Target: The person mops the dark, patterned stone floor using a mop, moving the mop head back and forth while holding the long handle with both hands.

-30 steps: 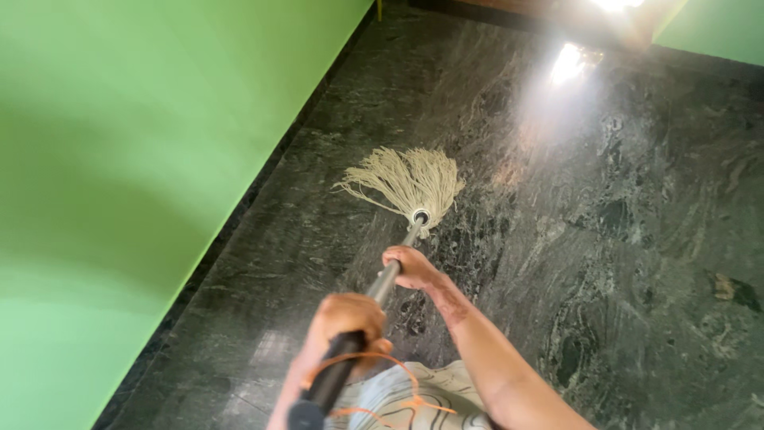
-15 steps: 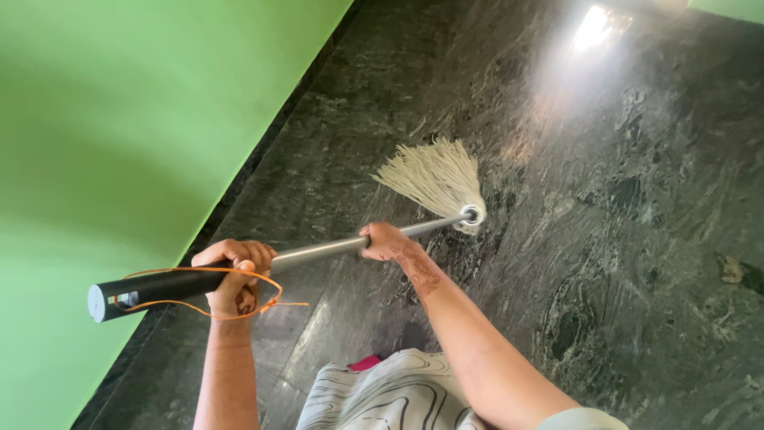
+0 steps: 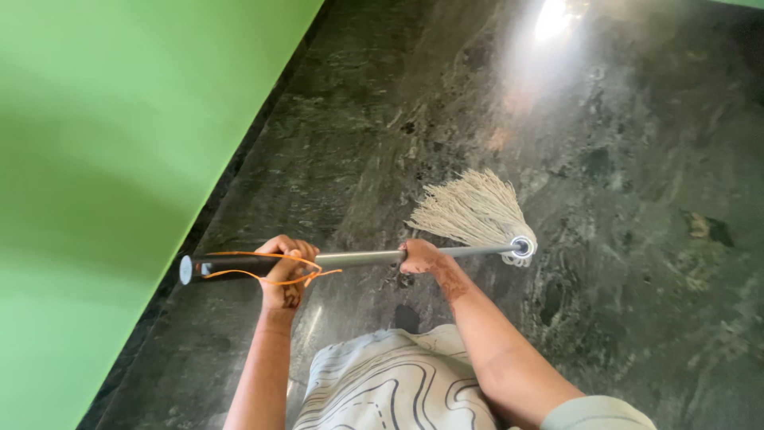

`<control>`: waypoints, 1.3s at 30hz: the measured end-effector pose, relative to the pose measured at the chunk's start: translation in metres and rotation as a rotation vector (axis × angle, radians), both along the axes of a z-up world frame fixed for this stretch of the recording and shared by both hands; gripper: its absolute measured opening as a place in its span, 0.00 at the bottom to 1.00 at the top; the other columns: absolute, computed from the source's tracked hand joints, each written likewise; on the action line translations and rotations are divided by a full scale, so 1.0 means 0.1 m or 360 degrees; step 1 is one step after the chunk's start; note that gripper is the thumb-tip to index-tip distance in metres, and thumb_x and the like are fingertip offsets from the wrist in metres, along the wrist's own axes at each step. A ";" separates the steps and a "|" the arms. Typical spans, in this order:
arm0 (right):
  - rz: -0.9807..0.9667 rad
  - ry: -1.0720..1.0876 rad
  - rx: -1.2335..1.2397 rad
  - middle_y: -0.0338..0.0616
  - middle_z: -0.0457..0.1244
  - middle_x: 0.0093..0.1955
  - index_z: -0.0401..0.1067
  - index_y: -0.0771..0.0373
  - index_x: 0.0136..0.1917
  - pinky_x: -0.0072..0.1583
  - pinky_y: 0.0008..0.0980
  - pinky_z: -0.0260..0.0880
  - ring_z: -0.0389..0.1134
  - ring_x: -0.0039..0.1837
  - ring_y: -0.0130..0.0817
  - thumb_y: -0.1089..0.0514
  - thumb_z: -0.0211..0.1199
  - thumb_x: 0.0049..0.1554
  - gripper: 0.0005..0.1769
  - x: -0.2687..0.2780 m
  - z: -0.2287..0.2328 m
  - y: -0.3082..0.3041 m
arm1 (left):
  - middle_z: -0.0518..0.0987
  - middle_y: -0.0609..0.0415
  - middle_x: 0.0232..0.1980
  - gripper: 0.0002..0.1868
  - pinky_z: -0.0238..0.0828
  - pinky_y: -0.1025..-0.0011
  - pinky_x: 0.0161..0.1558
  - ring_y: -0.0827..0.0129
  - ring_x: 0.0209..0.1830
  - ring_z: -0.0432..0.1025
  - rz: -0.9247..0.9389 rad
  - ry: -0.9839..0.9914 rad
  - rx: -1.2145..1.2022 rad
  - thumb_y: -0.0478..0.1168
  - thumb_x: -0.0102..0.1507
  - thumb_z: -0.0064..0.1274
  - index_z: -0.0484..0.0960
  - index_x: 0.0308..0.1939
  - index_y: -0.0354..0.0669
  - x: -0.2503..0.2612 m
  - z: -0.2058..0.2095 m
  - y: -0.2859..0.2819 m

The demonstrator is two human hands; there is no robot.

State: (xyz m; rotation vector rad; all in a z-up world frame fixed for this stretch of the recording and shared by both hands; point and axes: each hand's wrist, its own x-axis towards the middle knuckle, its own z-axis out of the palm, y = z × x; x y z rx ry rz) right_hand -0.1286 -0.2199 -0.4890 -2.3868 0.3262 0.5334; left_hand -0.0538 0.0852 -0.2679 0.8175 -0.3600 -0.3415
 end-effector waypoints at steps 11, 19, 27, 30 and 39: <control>-0.0201 -0.0173 0.0135 0.47 0.70 0.37 0.77 0.56 0.44 0.47 0.41 0.71 0.73 0.43 0.44 0.56 0.71 0.39 0.16 -1.50 0.32 0.31 | 0.67 0.54 0.25 0.14 0.65 0.60 0.45 0.66 0.27 0.62 -0.0147 -0.0142 0.0019 0.33 0.58 0.57 0.65 0.27 0.42 -1.33 0.04 0.26; -0.0053 -0.0034 0.0234 0.41 0.68 0.29 0.78 0.56 0.40 0.39 0.37 0.68 0.70 0.33 0.35 0.57 0.70 0.43 0.10 -1.82 0.43 0.27 | 0.68 0.54 0.26 0.13 0.67 0.59 0.48 0.66 0.29 0.63 -0.0082 -0.0148 0.0048 0.34 0.58 0.57 0.67 0.27 0.42 -1.86 0.16 0.27; -0.0027 -0.0126 0.0285 0.45 0.67 0.32 0.76 0.57 0.44 0.42 0.41 0.68 0.69 0.37 0.39 0.54 0.76 0.41 0.17 -2.07 0.27 -0.45 | 0.69 0.55 0.22 0.15 0.65 0.63 0.38 0.68 0.23 0.63 0.0007 -0.0240 -0.0048 0.36 0.58 0.61 0.68 0.26 0.43 -2.20 0.45 -0.52; -0.0073 0.0086 0.0270 0.50 0.67 0.35 0.77 0.59 0.45 0.44 0.45 0.67 0.69 0.39 0.45 0.55 0.73 0.44 0.15 -2.17 0.38 -0.84 | 0.70 0.54 0.22 0.14 0.66 0.63 0.39 0.67 0.23 0.65 0.0011 -0.0302 -0.0052 0.37 0.58 0.61 0.69 0.26 0.43 -2.31 0.56 -0.93; 0.0236 0.0028 0.0156 0.45 0.72 0.44 0.79 0.56 0.48 0.52 0.36 0.73 0.74 0.48 0.41 0.52 0.75 0.41 0.20 -2.99 0.03 -1.21 | 0.68 0.57 0.22 0.15 0.66 0.62 0.41 0.67 0.24 0.66 0.0239 -0.0145 -0.0076 0.39 0.60 0.62 0.68 0.27 0.44 -3.23 0.04 -1.17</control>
